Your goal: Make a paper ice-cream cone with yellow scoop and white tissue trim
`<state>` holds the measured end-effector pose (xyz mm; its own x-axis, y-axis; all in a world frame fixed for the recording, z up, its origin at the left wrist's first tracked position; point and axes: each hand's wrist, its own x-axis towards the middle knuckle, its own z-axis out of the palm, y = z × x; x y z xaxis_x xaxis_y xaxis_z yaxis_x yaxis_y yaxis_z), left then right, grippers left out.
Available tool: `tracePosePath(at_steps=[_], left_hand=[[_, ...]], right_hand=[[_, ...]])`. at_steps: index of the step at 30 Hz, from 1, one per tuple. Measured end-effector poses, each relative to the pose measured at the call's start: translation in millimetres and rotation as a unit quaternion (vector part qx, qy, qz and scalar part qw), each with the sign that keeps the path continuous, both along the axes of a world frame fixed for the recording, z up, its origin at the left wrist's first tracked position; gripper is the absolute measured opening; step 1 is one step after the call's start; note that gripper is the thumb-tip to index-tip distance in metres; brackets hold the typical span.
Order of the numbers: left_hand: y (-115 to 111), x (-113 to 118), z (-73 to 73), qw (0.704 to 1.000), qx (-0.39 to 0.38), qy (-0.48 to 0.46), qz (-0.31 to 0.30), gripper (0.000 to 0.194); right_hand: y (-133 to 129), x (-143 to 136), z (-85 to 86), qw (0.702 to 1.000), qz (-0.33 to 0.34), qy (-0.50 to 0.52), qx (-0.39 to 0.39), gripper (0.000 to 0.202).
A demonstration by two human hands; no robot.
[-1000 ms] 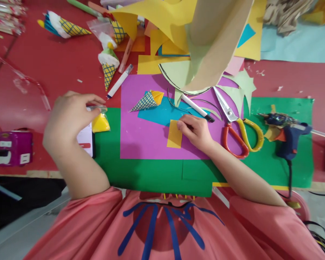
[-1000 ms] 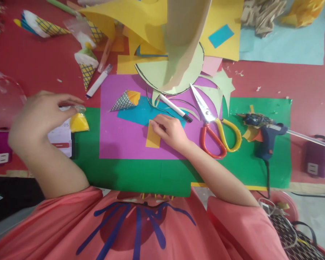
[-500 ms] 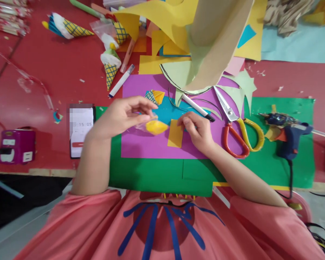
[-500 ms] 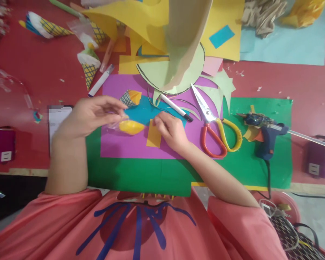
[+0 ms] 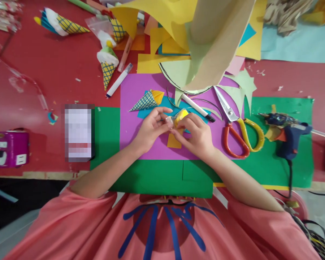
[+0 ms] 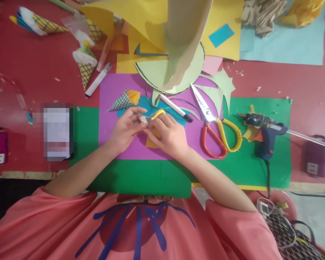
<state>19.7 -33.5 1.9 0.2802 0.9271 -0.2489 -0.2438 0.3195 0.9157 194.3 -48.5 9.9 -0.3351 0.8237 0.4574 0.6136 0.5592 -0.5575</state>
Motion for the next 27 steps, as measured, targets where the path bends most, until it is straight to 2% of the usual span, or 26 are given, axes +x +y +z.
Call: tracePosePath(at_steps=[8,11,17,24,27], left_hand=[[-4,-3,-8.2,0.997,0.073,0.036,-0.017,0.043],[-4,-2,-6.6,0.995,0.083,0.05,-0.008,0.038],[-3,0,0.6,0.993,0.093,0.075,-0.008,0.033],[-1,-2,2.8,0.997,0.053,0.056,-0.026,0.024],[-2,-3,1.9,0.995,0.07,0.063,-0.045,0.021]], right_hand=[[-2,2,3.4,1.0,0.009,-0.005,-0.013,0.014],[-1,2,0.1,0.999,0.016,-0.022,-0.022,0.011],[0,0,-6.7,0.993,0.021,-0.111,0.018,0.015],[5,0,-7.0,0.98,-0.038,-0.187,0.064,0.011],[9,4,-6.5,0.982,-0.062,-0.172,0.058,0.011]])
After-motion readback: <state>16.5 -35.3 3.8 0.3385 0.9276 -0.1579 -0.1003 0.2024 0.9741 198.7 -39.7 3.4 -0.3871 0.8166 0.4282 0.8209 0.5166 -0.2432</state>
